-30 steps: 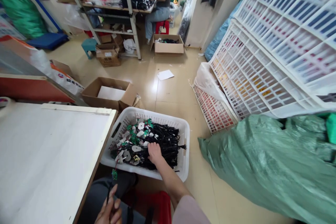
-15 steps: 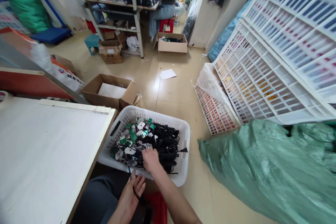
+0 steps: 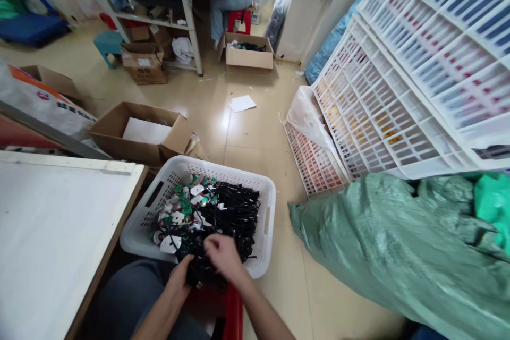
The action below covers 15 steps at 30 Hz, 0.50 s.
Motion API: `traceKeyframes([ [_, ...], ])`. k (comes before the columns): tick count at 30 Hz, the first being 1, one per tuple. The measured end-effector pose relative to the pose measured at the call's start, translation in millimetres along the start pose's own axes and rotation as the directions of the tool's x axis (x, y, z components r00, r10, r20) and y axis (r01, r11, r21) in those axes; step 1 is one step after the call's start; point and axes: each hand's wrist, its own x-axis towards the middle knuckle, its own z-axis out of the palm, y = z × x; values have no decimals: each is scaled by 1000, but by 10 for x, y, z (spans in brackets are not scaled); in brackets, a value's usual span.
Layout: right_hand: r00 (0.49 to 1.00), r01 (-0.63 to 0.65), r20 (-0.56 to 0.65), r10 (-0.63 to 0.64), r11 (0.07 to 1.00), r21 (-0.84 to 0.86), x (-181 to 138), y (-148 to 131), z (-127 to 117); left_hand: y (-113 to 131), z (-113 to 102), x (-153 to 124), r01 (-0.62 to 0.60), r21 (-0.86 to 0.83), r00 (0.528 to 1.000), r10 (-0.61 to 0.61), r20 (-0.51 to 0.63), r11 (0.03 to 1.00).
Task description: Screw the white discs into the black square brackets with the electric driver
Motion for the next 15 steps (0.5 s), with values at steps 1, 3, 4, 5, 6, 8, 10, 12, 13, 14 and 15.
traceKeyframes([
  [1,999,-27,-25,27,1000,3,149,45,-106,-7,-13,-9,1,7,1000,-1,-26,1000],
  [3,996,-80,-27,80,997,0,481,117,-239,12,-39,-53,19,18,998,-18,-52,1000],
  [4,994,-109,-9,109,994,-2,646,137,-259,34,-51,-87,28,22,998,-26,-51,999],
  [5,991,-136,10,136,991,-1,802,143,-248,61,-62,-124,35,24,998,-34,-45,999],
  [6,987,-160,28,160,987,1,945,131,-212,90,-72,-164,40,25,999,-39,-35,999],
  [8,982,-183,40,183,983,11,1189,52,-101,143,-84,-239,45,23,999,-45,-12,999],
  [10,986,-168,11,168,986,19,1382,-99,16,183,-90,-297,51,22,999,-52,10,998],
  [12,992,-113,-53,113,993,19,1520,-294,110,209,-97,-329,53,23,998,-53,22,998],
  [13,993,-72,-90,73,997,15,1564,-395,149,219,-102,-337,54,24,998,-55,28,998],
  [14,992,-26,-120,27,1000,7,1588,-488,184,228,-108,-341,57,25,998,-58,34,998],
  [15,990,20,-139,-21,1000,-6,1593,-567,217,237,-114,-343,61,26,997,-62,40,998],
])
